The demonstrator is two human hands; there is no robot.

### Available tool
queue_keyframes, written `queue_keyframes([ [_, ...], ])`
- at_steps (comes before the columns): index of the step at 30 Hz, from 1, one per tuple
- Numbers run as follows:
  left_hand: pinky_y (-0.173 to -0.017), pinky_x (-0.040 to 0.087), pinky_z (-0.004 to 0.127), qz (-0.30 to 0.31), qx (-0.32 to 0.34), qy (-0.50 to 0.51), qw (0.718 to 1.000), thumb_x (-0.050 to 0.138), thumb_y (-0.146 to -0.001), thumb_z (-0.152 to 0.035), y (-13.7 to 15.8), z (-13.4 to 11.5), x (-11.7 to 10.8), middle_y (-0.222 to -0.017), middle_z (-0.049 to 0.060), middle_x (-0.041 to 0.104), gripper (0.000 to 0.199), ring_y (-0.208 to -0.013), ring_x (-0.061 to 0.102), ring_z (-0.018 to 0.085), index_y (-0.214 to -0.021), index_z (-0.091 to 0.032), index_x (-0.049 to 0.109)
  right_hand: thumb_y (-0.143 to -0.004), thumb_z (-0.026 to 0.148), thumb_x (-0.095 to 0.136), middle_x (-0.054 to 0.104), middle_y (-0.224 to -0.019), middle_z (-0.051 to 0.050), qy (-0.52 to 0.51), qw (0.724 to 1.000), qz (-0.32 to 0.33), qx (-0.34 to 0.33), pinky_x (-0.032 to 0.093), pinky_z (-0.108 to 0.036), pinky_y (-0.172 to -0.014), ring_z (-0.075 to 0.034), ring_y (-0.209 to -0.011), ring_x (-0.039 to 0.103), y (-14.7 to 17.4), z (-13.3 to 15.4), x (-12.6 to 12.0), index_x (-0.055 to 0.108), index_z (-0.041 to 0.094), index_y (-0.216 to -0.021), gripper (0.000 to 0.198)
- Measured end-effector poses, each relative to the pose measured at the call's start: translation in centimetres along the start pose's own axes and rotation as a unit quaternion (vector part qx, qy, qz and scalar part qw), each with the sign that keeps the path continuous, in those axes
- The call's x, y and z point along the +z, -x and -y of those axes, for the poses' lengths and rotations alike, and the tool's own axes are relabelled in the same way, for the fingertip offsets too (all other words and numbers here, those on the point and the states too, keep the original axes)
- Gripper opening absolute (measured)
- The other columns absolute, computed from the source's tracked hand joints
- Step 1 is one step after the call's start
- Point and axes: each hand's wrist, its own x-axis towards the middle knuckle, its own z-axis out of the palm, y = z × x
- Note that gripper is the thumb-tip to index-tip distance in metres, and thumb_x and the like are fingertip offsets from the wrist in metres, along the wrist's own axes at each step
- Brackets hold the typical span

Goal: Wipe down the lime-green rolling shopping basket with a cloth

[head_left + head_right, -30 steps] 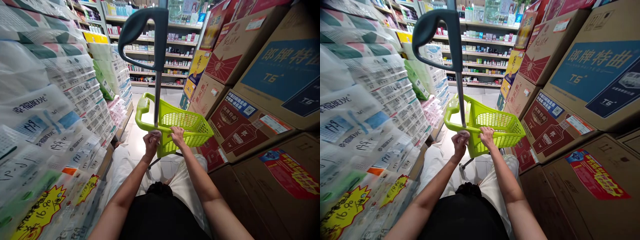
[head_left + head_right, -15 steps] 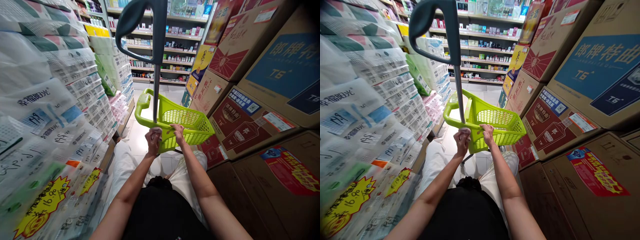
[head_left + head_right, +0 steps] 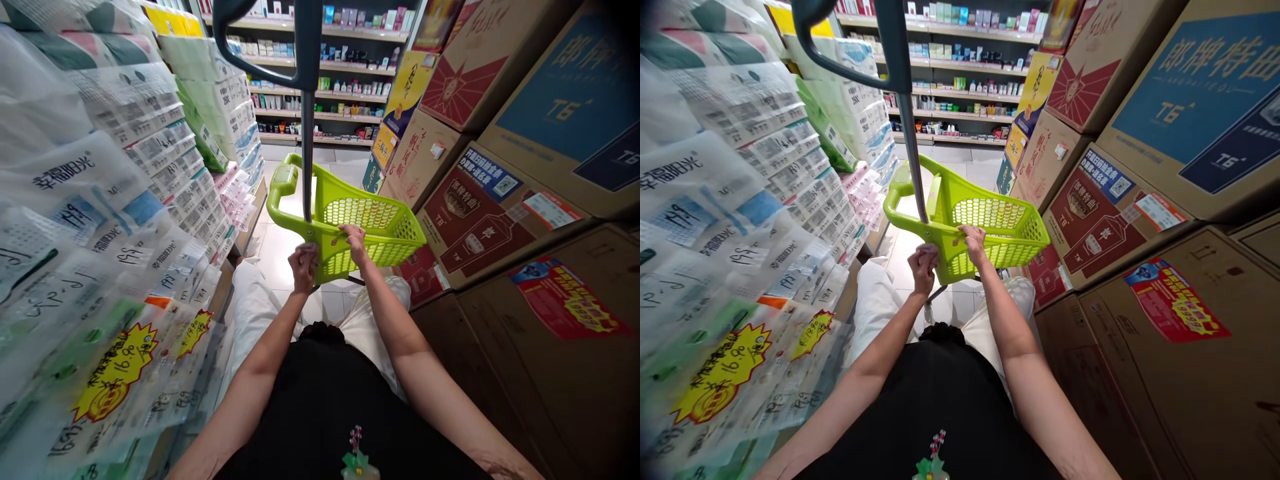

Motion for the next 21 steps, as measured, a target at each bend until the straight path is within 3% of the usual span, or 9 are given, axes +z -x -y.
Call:
queue_keyframes([
  [4,-0.108,0.049,0.049,-0.003,0.000,0.008,1.000,0.058,-0.095,-0.029,-2.9,-1.4,1.0,-0.124,0.016,0.059,0.028,-0.125,0.053,0.032,-0.114,-0.021,0.077,-0.080,0.021,0.036,0.075,-0.107,-0.002,0.002,1.000,-0.010,0.013,0.035,-0.044,-0.106,-0.026,-0.111,0.057,-0.1,0.2,-0.1,0.069,0.025,-0.111,0.045],
  [11,-0.096,0.057,0.042,0.082,-0.053,0.041,0.994,0.060,-0.093,-0.031,1.1,-1.1,1.2,-0.111,0.012,0.060,0.026,-0.113,0.059,0.026,-0.111,-0.020,0.075,-0.081,0.022,0.035,0.071,-0.100,-0.003,0.003,1.000,-0.022,0.012,0.038,-0.045,-0.103,-0.027,-0.106,0.061,-0.1,0.5,-0.3,0.068,0.025,-0.112,0.046],
  [18,-0.107,0.049,0.048,0.018,-0.014,0.011,1.000,0.063,-0.092,-0.028,-2.7,-1.6,1.7,-0.125,0.014,0.057,0.027,-0.126,0.052,0.031,-0.116,-0.022,0.075,-0.081,0.022,0.034,0.071,-0.102,-0.003,0.014,0.999,-0.029,0.015,0.039,-0.042,-0.101,-0.026,-0.109,0.059,0.3,0.7,-0.3,0.067,0.025,-0.112,0.045],
  [21,-0.102,0.053,0.045,0.031,-0.032,0.024,0.999,0.063,-0.093,-0.030,-1.8,-1.5,1.5,-0.119,0.013,0.059,0.024,-0.121,0.054,0.029,-0.113,-0.022,0.075,-0.080,0.022,0.034,0.071,-0.102,-0.003,0.011,0.999,-0.033,0.017,0.037,-0.042,-0.102,-0.026,-0.109,0.059,0.5,0.9,-0.3,0.066,0.025,-0.112,0.045],
])
